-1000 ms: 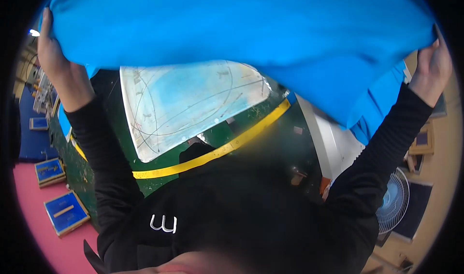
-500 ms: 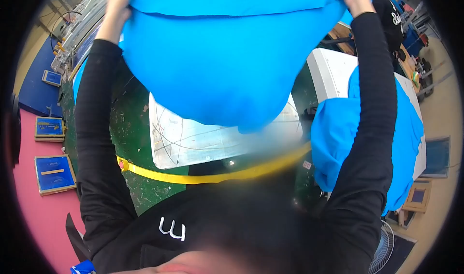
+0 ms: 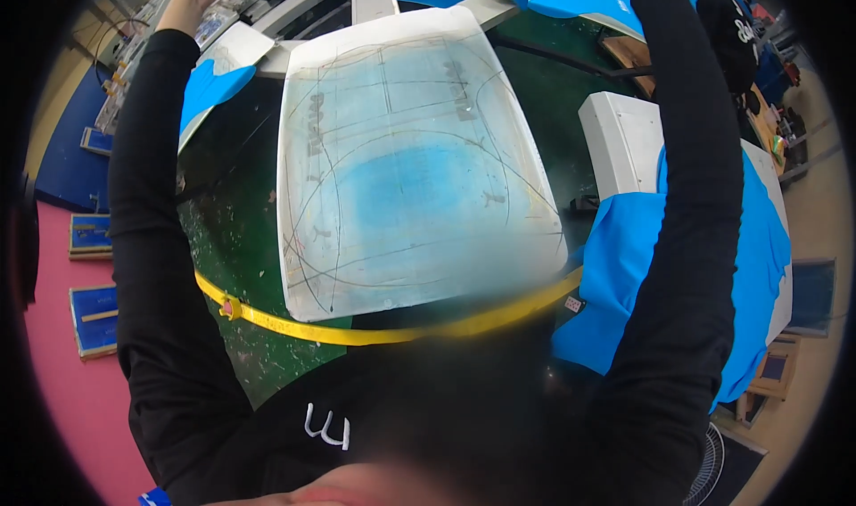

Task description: Placing and aligning blue t-shirt fabric onto a screen printing platen machine.

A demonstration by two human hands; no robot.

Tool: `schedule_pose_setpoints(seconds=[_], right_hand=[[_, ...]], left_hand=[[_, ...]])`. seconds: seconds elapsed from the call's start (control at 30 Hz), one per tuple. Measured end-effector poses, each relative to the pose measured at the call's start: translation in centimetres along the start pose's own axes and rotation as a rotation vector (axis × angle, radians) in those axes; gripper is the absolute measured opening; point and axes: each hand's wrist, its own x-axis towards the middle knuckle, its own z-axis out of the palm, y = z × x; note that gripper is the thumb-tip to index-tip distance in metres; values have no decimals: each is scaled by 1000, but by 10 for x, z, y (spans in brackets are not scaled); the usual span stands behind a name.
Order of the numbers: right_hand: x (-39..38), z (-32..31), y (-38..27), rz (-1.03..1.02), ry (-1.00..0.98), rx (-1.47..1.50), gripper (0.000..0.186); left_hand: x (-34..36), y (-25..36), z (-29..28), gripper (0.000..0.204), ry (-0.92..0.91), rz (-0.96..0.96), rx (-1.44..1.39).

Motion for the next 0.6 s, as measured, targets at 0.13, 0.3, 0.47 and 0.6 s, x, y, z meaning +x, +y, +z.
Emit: schedule_pose_setpoints(seconds=[0.13, 0.3, 0.47, 0.6], right_hand=[[-96, -13, 34, 162, -165, -108, 49], [-250, -23, 54, 315, -80, -169, 56], [-362, -41, 48, 413, -150, -190, 54], [-432, -65, 59, 545, -175, -219, 54]], left_hand=[[-34, -64, -38, 47, -147, -143, -2], [-118, -142, -54, 52, -66, -323, -119], [-206, -204, -63, 51, 57, -541, -201], [-269, -247, -57, 51, 178, -614, -249]])
